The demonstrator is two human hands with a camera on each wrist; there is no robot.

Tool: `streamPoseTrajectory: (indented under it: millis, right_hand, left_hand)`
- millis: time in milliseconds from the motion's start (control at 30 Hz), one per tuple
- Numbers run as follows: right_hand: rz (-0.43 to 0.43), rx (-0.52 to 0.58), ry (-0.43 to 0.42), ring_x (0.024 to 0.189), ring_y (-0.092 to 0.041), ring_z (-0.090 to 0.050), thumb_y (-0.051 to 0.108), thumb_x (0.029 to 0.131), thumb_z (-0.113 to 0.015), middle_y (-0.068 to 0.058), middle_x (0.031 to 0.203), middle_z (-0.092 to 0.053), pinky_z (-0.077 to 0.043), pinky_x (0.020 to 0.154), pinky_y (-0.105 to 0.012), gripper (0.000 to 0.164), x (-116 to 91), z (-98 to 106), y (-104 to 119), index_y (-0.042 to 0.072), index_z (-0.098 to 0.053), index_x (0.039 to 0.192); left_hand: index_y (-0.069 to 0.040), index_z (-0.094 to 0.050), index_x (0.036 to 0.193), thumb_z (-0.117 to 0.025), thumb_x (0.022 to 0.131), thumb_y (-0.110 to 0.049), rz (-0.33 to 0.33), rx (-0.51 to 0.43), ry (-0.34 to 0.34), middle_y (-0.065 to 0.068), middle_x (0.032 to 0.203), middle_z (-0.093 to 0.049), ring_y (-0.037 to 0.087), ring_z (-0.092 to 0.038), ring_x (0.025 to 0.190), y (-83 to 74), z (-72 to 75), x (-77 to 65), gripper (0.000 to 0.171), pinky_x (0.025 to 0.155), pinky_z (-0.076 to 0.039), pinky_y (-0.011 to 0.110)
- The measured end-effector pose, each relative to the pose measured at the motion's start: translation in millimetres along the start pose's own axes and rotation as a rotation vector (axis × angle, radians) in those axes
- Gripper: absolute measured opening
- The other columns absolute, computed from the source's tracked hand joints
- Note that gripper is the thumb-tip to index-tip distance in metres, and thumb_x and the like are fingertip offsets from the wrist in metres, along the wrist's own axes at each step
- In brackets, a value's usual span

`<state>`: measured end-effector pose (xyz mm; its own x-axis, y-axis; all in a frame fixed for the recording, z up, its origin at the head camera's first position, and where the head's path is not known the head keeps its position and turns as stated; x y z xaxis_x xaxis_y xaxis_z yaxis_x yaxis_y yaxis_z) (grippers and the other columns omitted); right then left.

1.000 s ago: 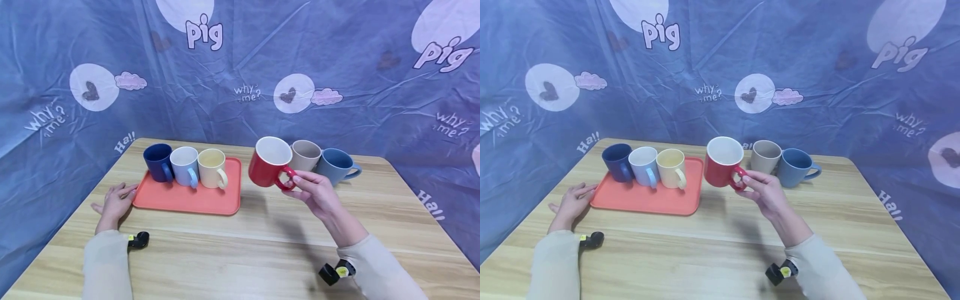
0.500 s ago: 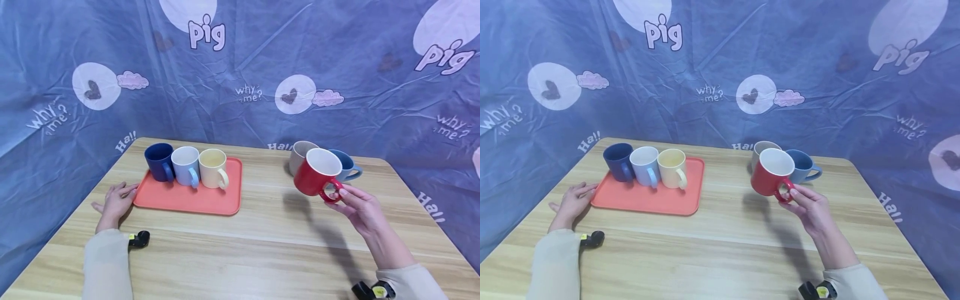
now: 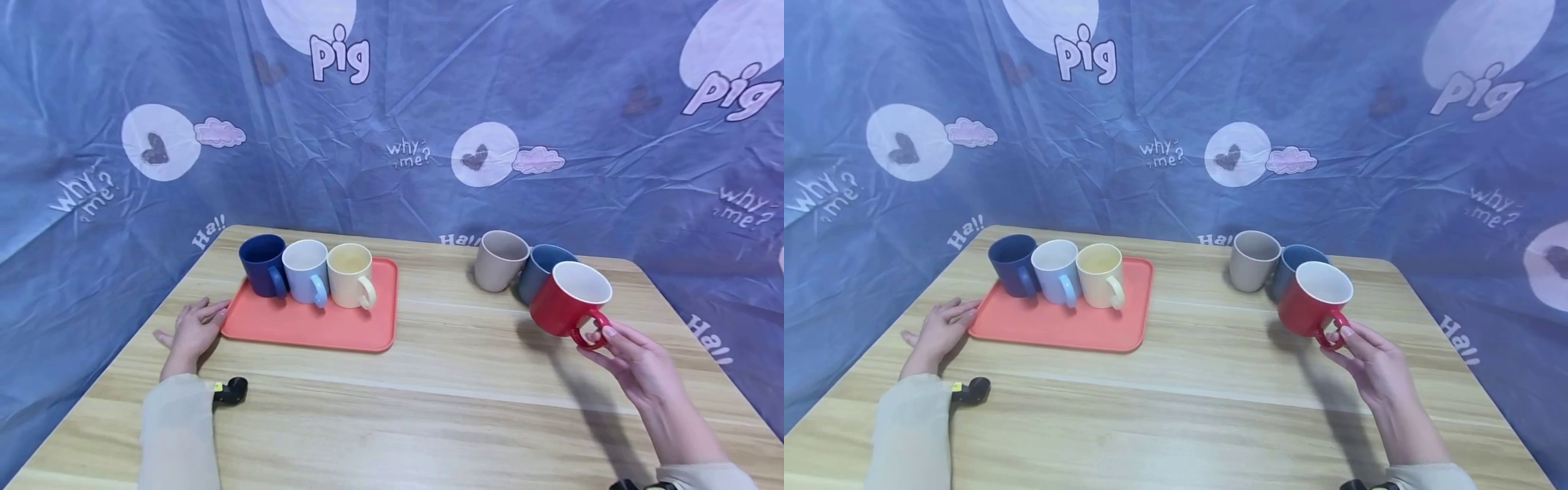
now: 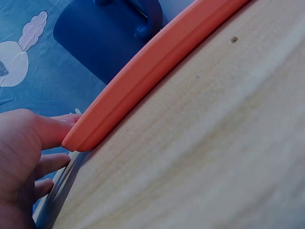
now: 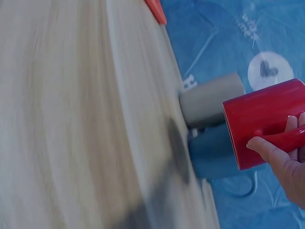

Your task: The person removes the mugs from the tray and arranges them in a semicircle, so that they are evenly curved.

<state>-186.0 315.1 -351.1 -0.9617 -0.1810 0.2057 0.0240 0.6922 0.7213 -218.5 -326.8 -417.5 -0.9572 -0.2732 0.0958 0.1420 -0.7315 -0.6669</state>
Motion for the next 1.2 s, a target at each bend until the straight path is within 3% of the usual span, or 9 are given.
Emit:
streamPoseTrajectory:
  millis: [133, 367, 667, 867, 1100, 1200]
  right_hand:
    - [0.009, 0.017, -0.049, 0.08, -0.031, -0.06, -0.013, 0.088, -0.031, -0.025, 0.082, -0.061, -0.047, 0.071, -0.049, 0.03, -4.8, 17.6, 4.2, -0.012, -0.059, 0.097]
    - [0.018, 0.066, -0.166, 0.076, -0.031, -0.061, -0.014, 0.087, -0.034, -0.025, 0.08, -0.062, -0.047, 0.067, -0.05, 0.029, -9.6, 31.3, 8.5, -0.011, -0.062, 0.092]
    - [0.025, 0.066, -0.228, 0.073, -0.03, -0.062, -0.013, 0.086, -0.036, -0.023, 0.079, -0.062, -0.049, 0.065, -0.048, 0.028, -10.7, 50.6, 10.5, -0.01, -0.063, 0.091]
    - [-0.033, 0.03, -0.299, 0.076, -0.026, -0.062, -0.01, 0.086, -0.041, -0.018, 0.082, -0.064, -0.049, 0.064, -0.046, 0.026, -10.2, 58.6, 10.0, -0.004, -0.066, 0.091]
    - [-0.106, 0.022, -0.441, 0.076, -0.021, -0.062, -0.005, 0.084, -0.049, -0.01, 0.083, -0.065, -0.05, 0.062, -0.045, 0.022, -8.3, 61.6, 9.1, 0.003, -0.069, 0.088]
    - [-0.113, 0.031, -0.452, 0.075, -0.021, -0.062, -0.005, 0.084, -0.049, -0.01, 0.083, -0.065, -0.05, 0.064, -0.043, 0.022, -6.7, 63.6, 7.2, 0.003, -0.069, 0.088]
  left_hand:
    - [-0.006, -0.052, 0.118, -0.039, 0.09, -0.034, -0.003, -0.004, 0.005, 0.024, 0.133, -0.027, 0.042, -0.003, 0.125, -0.1, -0.8, 0.8, 0.042, 0.075, 0.03, 0.059]
    - [-0.006, -0.052, 0.118, -0.04, 0.09, -0.035, 0.0, -0.005, 0.008, 0.024, 0.134, -0.026, 0.041, -0.002, 0.125, 1.0, -0.3, 1.8, 0.041, 0.075, 0.03, 0.06]
    - [-0.006, -0.052, 0.118, -0.04, 0.09, -0.034, 0.006, 0.007, 0.014, 0.024, 0.134, -0.025, 0.041, -0.002, 0.125, -0.1, -0.1, 1.3, 0.042, 0.076, 0.029, 0.061]
    - [-0.006, -0.051, 0.119, -0.039, 0.09, -0.036, 0.009, 0.019, 0.016, 0.024, 0.134, -0.025, 0.041, -0.002, 0.125, -0.8, 1.2, 1.1, 0.042, 0.076, 0.027, 0.062]
    - [-0.006, -0.052, 0.118, -0.039, 0.09, -0.035, 0.016, 0.016, 0.016, 0.024, 0.134, -0.026, 0.041, -0.002, 0.125, 0.9, -0.5, 1.2, 0.043, 0.076, 0.029, 0.061]
    - [-0.006, -0.051, 0.119, -0.038, 0.09, -0.036, 0.016, 0.022, 0.022, 0.024, 0.134, -0.025, 0.042, -0.002, 0.125, 0.7, -0.2, 1.5, 0.043, 0.076, 0.028, 0.062]
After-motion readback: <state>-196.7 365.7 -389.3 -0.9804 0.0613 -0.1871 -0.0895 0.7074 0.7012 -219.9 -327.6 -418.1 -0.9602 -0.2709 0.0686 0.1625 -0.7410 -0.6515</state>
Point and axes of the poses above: each hand's wrist, its own x-axis towards the middle knuckle, its own z-axis out of the back of the hand, y = z × x, the point moved 3 cm from there along x, towards the middle knuckle
